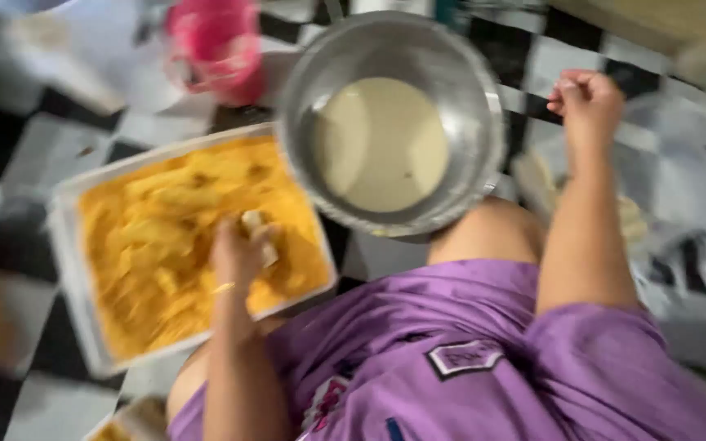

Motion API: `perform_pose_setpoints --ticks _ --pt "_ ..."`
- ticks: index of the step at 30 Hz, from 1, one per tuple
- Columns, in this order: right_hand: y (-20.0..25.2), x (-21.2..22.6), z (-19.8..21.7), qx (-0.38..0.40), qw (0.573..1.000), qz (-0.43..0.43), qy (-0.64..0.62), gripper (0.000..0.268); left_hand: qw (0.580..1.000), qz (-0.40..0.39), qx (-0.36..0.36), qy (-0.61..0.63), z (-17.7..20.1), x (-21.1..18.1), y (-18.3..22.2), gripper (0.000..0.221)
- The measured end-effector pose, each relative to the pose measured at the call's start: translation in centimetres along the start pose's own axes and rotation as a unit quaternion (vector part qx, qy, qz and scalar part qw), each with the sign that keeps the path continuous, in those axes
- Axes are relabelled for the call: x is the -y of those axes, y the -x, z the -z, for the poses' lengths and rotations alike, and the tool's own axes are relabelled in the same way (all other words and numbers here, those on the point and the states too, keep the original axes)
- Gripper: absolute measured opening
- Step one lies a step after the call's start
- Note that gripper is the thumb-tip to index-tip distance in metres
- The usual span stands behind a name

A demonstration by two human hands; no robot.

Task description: Coating cylindrical food rolls by dipping them in batter and then rolling them in breadcrumbs.

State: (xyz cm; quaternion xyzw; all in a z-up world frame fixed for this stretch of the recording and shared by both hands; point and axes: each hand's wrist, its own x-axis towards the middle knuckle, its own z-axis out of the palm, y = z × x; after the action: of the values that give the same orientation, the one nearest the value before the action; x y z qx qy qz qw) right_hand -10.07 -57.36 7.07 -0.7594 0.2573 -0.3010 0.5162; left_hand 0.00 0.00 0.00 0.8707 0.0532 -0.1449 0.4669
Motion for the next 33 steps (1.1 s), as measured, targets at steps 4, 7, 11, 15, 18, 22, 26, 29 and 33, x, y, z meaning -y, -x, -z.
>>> perform_pose_setpoints --ticks 4,7,11,15,18,22,26,29,33 --pt "-1.2 -22.9 11.3 -0.13 0.869 0.237 0.415 0.014 0.99 0.05 0.006 -0.129 0.0 3.1 -1.0 0.07" --pt "1.7 -26.9 11.0 0.014 0.889 -0.009 0.457 0.019 0.959 0.155 0.063 -0.228 -0.7 3.2 -0.8 0.082" --pt "2.0 -25.0 8.9 0.097 0.866 -0.221 0.439 0.038 0.991 0.124 0.045 -0.02 -0.1 2.5 -0.6 0.076" --pt "0.1 -32.3 10.7 0.131 0.838 -0.147 0.51 0.052 0.974 0.164 0.017 0.153 0.1 1.2 -0.1 0.063" --pt "-1.3 -34.3 11.3 0.088 0.831 -0.196 0.513 0.053 0.827 0.133 0.054 0.544 -0.6 1.4 -0.8 0.057" --pt "-1.7 -31.3 15.3 -0.179 0.911 -0.213 0.304 0.049 0.912 0.084 0.003 0.4 0.2 -0.7 0.2 0.04" --pt "-1.9 -13.1 3.7 -0.065 0.988 -0.014 -0.138 0.027 0.995 -0.042 0.076 -0.056 -1.2 1.8 -0.4 0.05" --pt "-2.0 -7.1 -3.7 0.053 0.987 -0.064 -0.14 0.028 0.982 -0.099 0.127 -0.097 -1.6 2.0 -0.2 0.054" --pt "-0.7 -7.2 -13.8 0.163 0.937 0.012 0.308 0.04 0.957 -0.162 0.143 -0.193 -3.0 4.4 -1.3 0.071"
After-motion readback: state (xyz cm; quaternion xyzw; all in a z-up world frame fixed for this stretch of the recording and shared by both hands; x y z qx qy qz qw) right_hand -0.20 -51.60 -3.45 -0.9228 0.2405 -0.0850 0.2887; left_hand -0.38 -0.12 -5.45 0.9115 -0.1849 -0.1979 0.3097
